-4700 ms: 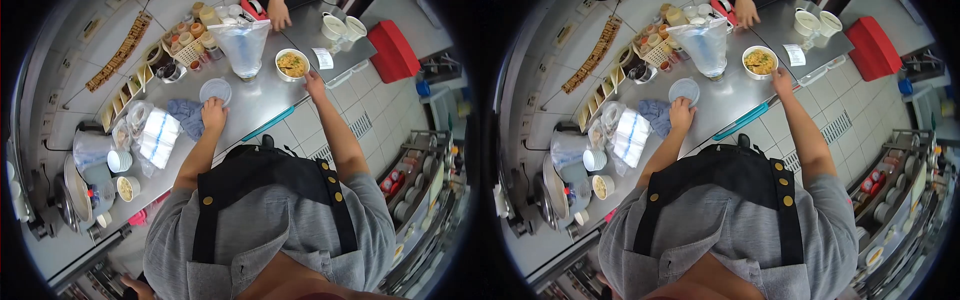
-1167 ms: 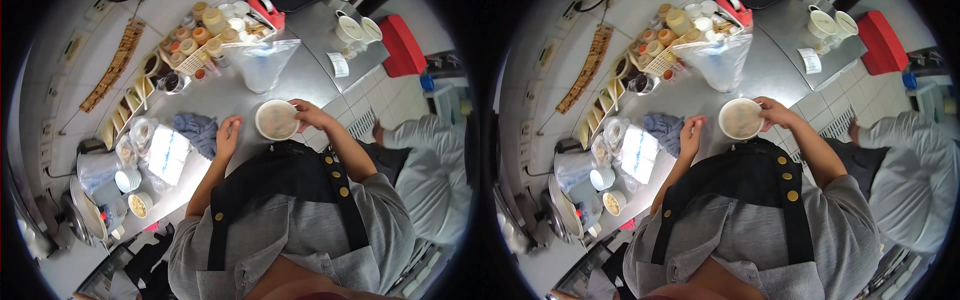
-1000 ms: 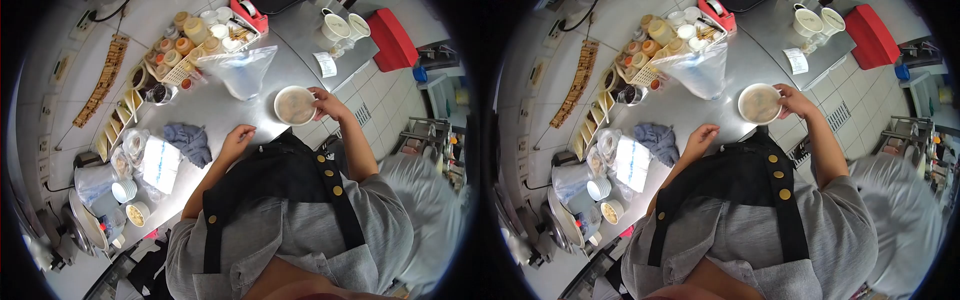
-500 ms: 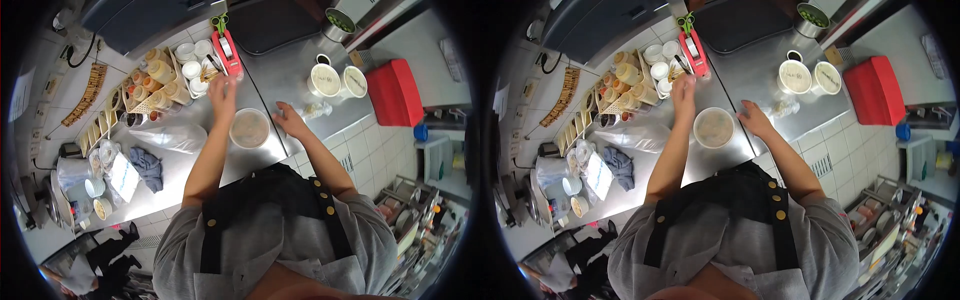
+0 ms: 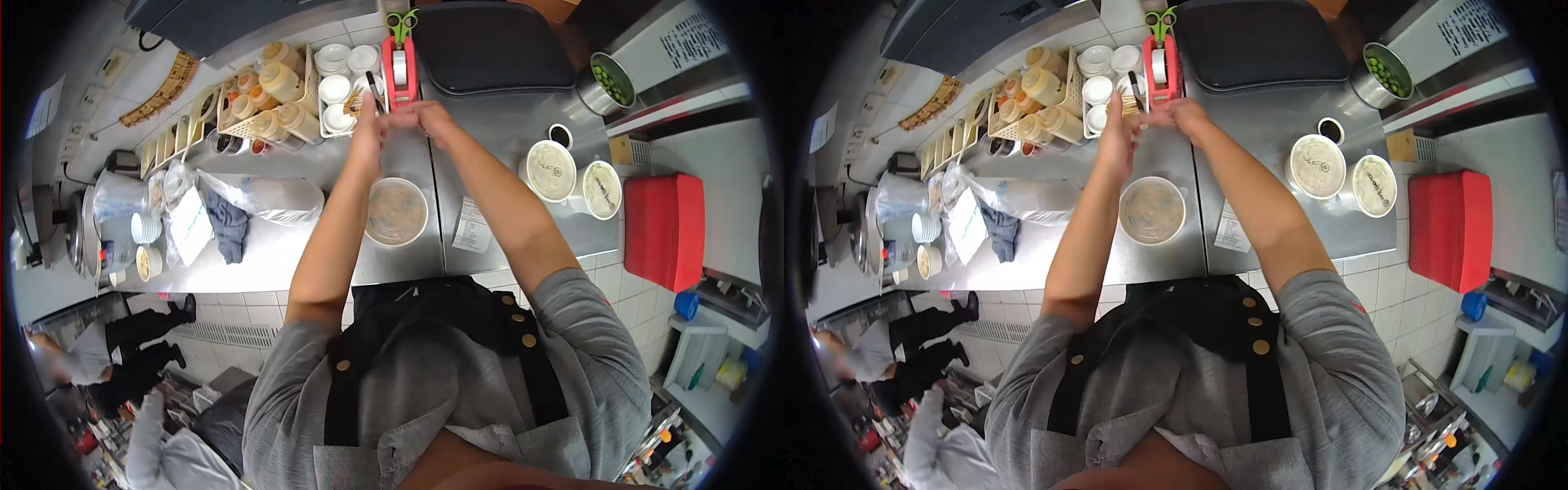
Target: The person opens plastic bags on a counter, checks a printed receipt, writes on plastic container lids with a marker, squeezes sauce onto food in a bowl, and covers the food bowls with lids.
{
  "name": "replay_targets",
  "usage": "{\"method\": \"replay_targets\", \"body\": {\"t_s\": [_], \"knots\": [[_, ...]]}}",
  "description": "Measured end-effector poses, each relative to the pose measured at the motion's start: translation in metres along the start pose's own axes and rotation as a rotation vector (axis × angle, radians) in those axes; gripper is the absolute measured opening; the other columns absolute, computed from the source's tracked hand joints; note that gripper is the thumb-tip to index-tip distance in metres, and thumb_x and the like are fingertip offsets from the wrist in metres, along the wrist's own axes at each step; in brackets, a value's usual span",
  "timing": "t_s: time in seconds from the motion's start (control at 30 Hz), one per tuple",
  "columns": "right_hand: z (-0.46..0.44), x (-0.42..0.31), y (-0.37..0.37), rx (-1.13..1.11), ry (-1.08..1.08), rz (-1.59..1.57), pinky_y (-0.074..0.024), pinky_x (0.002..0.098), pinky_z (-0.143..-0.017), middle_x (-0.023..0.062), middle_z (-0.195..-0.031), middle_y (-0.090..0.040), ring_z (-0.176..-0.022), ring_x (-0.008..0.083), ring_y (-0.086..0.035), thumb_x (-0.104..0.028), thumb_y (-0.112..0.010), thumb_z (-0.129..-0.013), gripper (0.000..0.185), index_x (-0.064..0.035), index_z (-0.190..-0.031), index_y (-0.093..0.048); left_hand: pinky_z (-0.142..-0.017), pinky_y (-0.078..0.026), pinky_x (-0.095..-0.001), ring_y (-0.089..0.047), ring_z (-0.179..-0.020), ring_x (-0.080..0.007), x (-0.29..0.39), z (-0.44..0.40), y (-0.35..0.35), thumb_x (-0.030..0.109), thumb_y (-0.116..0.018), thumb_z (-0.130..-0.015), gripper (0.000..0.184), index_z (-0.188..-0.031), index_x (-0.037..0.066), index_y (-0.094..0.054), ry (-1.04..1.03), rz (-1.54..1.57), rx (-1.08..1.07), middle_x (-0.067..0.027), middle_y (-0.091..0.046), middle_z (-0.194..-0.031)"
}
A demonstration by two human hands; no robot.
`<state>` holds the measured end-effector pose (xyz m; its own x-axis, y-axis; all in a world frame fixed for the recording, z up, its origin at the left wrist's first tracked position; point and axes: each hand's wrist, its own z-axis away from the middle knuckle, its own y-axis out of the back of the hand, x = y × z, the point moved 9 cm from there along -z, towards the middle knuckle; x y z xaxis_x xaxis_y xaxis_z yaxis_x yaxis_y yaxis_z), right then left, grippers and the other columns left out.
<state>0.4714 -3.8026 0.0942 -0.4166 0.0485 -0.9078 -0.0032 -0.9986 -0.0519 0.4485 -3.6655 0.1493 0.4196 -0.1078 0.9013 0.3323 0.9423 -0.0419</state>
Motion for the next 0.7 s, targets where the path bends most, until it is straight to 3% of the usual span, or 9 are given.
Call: {"method": "replay_targets", "body": {"t_s": [0.07, 0.17, 0.2, 0.33, 0.5, 0.53, 0.57, 0.63, 0.7], "knots": [[-0.003, 0.012, 0.004, -0.017, -0.092, -0.074, -0.0249, 0.0216, -0.048, -0.0024, -0.089, -0.065, -0.059, 0.0049, -0.033, -0.034, -0.044, -0.093, 0.041, -0.0077, -0.104, -0.074, -0.074, -0.024, -0.0274, -0.027, -0.079, -0.0132, -0.017, 0.067, -0.004, 0.075, -0.01, -0.093, 0.094, -0.105, 0.009, -0.077, 0.018, -0.036, 0.011, 0.0034, -0.065, -0.092], [-0.009, 0.013, 0.005, -0.023, -0.126, -0.077, -0.0226, 0.0216, -0.047, -0.002, -0.085, -0.067, -0.057, 0.0054, -0.031, -0.049, -0.046, -0.095, 0.052, -0.0063, -0.102, -0.075, -0.073, -0.024, -0.0268, -0.027, -0.077, -0.0128, -0.041, 0.134, -0.016, 0.072, -0.01, -0.095, 0.092, -0.103, 0.009, -0.077, 0.02, -0.026, -0.062, 0.0033, -0.058, -0.079], [-0.01, 0.01, 0.008, -0.014, -0.105, -0.071, -0.0301, 0.0292, -0.047, 0.0, -0.08, -0.068, -0.058, 0.0076, -0.042, -0.055, -0.06, -0.089, 0.052, -0.0058, -0.088, -0.076, -0.074, -0.025, -0.0269, -0.027, -0.077, -0.0131, -0.048, 0.15, -0.016, 0.07, -0.01, -0.096, 0.091, -0.103, 0.009, -0.077, 0.012, -0.052, -0.056, 0.0023, -0.059, -0.079], [-0.02, 0.003, 0.009, 0.068, 0.091, 0.151, -0.0427, 0.032, -0.054, 0.0053, -0.086, -0.071, -0.064, 0.0147, -0.058, -0.049, -0.066, -0.086, 0.046, -0.0046, -0.086, -0.075, -0.074, -0.027, -0.0273, -0.031, -0.077, -0.0142, -0.067, 0.176, -0.016, 0.066, -0.01, -0.099, 0.089, -0.102, 0.009, -0.078, 0.059, -0.093, -0.022, -0.0013, -0.065, -0.086], [-0.014, -0.025, 0.008, 0.372, 0.392, 1.25, -0.0508, 0.0402, -0.07, 0.016, -0.088, -0.072, -0.079, 0.0323, -0.068, -0.042, -0.075, -0.08, 0.042, -0.0003, -0.08, -0.073, -0.099, -0.036, -0.0335, -0.052, -0.104, -0.0225, -0.082, 0.157, -0.019, 0.064, -0.024, -0.1, 0.079, -0.099, 0.005, -0.078, 0.092, 0.009, -0.009, -0.012, -0.071, -0.103], [-0.022, -0.017, 0.012, 0.392, 0.285, 1.322, -0.0495, 0.0362, -0.074, 0.0092, -0.082, -0.069, -0.088, 0.0151, -0.065, -0.043, -0.079, -0.079, 0.038, -0.0078, -0.091, -0.075, -0.098, -0.038, -0.0333, -0.055, -0.1, -0.0227, -0.064, 0.162, -0.018, 0.061, -0.029, -0.1, 0.075, -0.097, 0.004, -0.078, 0.039, -0.106, -0.013, -0.0133, -0.071, -0.1], [-0.016, -0.015, 0.015, 0.375, 0.279, 1.327, -0.0495, 0.0362, -0.074, 0.0092, -0.082, -0.069, -0.088, 0.0151, -0.065, -0.043, -0.079, -0.079, 0.038, -0.0078, -0.091, -0.075, -0.096, -0.041, -0.0331, -0.057, -0.096, -0.0229, -0.052, 0.167, -0.017, 0.059, -0.034, -0.1, 0.072, -0.095, 0.002, -0.078, -0.009, -0.218, -0.018, -0.0146, -0.07, -0.098], [-0.011, 0.003, 0.022, 0.114, 0.107, 0.606, -0.0507, 0.0364, -0.069, 0.0046, -0.08, -0.067, -0.079, 0.0169, -0.065, -0.046, -0.077, -0.081, 0.041, -0.0059, -0.088, -0.072, -0.081, -0.047, -0.03, -0.064, -0.084, -0.0171, -0.044, 0.175, -0.002, 0.04, -0.056, -0.1, 0.043, -0.09, 0.0, -0.069, -0.227, -0.096, 0.03, -0.0091, -0.067, -0.084], [0.008, 0.01, 0.017, 0.066, 0.096, 0.259, -0.044, 0.0288, -0.05, -0.0009, -0.08, -0.066, -0.059, 0.0095, -0.054, -0.041, -0.077, -0.084, 0.036, -0.0063, -0.09, -0.069, -0.076, -0.046, -0.0263, -0.064, -0.08, -0.0129, -0.049, 0.19, 0.025, 0.024, -0.064, -0.097, 0.022, -0.094, 0.003, -0.057, -0.348, -0.05, 0.153, -0.0038, -0.062, -0.075]]}}
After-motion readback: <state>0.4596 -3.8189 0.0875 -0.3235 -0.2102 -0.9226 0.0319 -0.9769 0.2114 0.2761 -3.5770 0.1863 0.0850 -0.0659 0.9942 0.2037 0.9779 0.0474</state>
